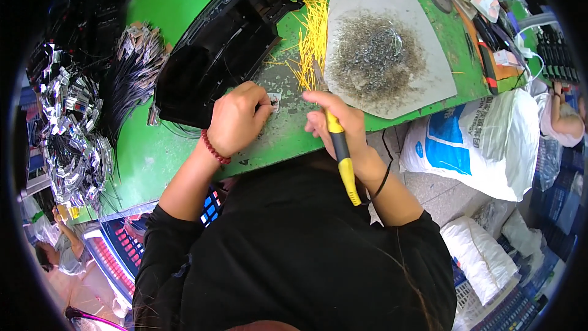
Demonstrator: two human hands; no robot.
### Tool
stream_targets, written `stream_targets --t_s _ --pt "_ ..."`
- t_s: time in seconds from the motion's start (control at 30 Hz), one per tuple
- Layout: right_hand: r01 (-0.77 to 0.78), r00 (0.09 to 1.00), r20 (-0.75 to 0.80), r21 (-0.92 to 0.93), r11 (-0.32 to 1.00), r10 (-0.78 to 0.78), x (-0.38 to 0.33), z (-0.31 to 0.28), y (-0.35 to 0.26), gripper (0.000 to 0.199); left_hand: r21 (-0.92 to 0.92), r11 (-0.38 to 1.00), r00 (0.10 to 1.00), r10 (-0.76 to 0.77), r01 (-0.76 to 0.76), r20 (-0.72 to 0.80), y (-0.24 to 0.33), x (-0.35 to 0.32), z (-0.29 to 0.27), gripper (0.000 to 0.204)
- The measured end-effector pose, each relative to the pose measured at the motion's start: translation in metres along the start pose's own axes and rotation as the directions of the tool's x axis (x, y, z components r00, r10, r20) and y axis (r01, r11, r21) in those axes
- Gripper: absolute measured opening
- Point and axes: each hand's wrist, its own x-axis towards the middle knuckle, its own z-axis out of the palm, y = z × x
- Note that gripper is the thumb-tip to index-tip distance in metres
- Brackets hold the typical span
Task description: The person solders wires to a circuit board using a soldering iron, then places the board into a toy car chassis and solders the wires to the internal components.
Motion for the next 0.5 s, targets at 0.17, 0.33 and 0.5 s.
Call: stream_targets --t_s 0.17,0.33,0.5 --pt "0.407 0.897 0.311 -0.3 0.863 -0.314 0.032 0.001 0.007 0.034 -0.199 0.979 0.998 0.044 -0.036 0.037 -0.006 0.002 -0.01 0.01" --pt "0.653 0.757 0.351 -0.429 0.624 -0.55 0.041 0.029 0.001 0.039 -0.341 0.934 0.994 -0.1 0.105 0.032 0.008 -0.016 -0.026 0.008" --pt "0.546 0.829 0.071 -0.322 0.774 -0.555 0.036 0.038 -0.019 0.037 -0.086 0.987 0.982 0.118 -0.132 -0.148 0.034 -0.031 -0.046 0.037"
